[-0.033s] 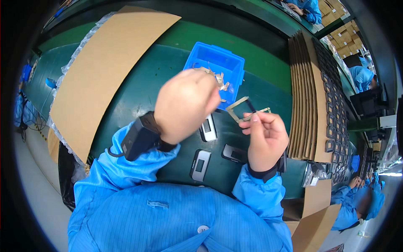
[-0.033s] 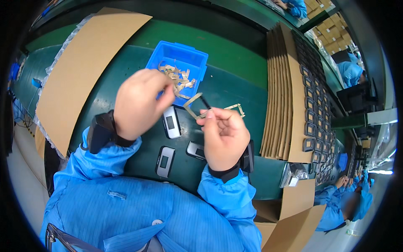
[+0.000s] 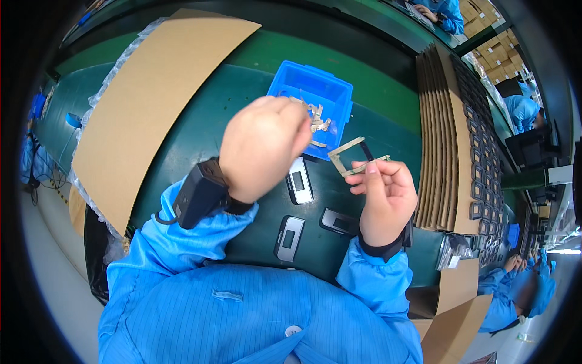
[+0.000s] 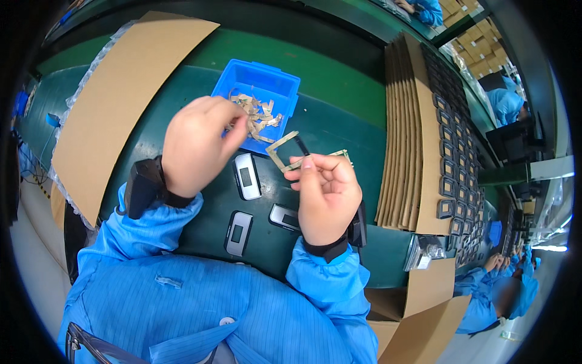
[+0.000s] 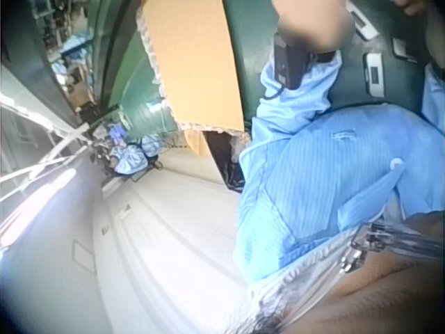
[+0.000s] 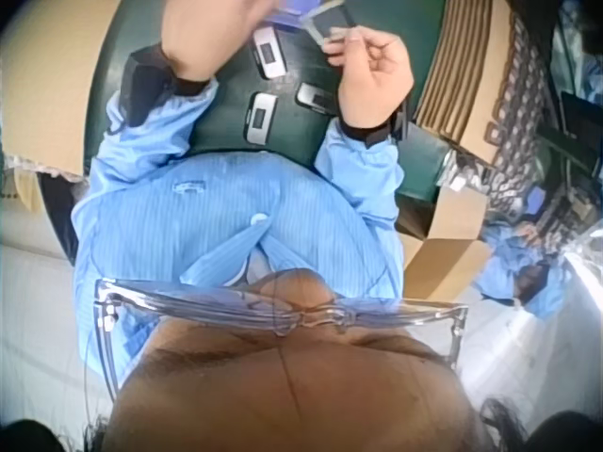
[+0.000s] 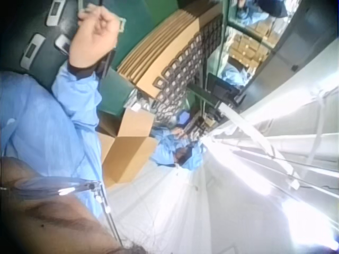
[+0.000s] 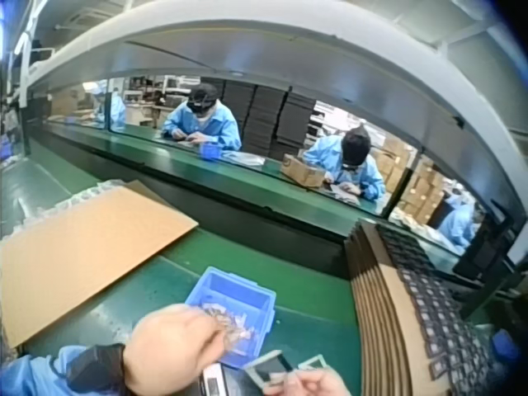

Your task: Manually assembling small plastic and metal components into housing units on a factory line.

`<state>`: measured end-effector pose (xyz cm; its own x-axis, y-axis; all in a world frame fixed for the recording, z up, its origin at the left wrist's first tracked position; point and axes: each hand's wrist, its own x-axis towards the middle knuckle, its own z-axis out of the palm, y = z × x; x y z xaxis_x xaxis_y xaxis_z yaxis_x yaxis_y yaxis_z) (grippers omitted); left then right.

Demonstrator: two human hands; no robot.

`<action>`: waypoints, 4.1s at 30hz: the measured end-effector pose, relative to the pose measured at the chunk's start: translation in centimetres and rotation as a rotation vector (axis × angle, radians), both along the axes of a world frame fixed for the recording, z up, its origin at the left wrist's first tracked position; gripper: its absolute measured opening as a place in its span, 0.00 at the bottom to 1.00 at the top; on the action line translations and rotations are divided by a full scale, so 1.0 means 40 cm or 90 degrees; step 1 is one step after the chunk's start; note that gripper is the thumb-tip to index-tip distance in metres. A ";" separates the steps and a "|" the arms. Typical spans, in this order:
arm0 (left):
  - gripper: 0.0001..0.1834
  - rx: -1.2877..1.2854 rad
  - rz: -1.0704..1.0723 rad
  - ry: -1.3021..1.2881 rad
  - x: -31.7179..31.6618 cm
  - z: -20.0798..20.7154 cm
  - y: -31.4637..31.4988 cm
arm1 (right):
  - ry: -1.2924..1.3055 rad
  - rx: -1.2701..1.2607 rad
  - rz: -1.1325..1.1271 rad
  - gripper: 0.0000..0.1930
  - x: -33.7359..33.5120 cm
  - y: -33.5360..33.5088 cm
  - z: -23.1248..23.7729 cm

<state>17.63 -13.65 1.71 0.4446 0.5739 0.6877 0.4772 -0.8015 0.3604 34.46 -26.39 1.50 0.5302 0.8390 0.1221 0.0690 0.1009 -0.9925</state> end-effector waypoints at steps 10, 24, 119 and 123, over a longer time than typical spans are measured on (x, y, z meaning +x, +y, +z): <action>0.13 -0.513 -0.218 -0.204 0.026 0.013 -0.064 | 0.310 0.052 0.114 0.01 0.026 0.012 -0.026; 0.12 -0.372 -0.340 -0.151 0.024 -0.013 -0.046 | 0.112 0.023 0.206 0.12 0.028 0.005 -0.031; 0.20 -0.809 -0.383 -0.083 -0.088 0.082 -0.178 | 0.217 0.127 0.172 0.08 -0.061 -0.299 -0.065; 0.19 -0.949 -0.424 -0.131 -0.124 0.031 -0.267 | 0.002 0.075 0.212 0.11 -0.073 -0.316 -0.054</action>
<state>12.68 -24.35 2.96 0.8460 0.4996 -0.1864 0.0610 0.2565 0.9646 31.55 -39.04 -0.64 0.2299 0.9464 0.2270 0.0101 0.2309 -0.9729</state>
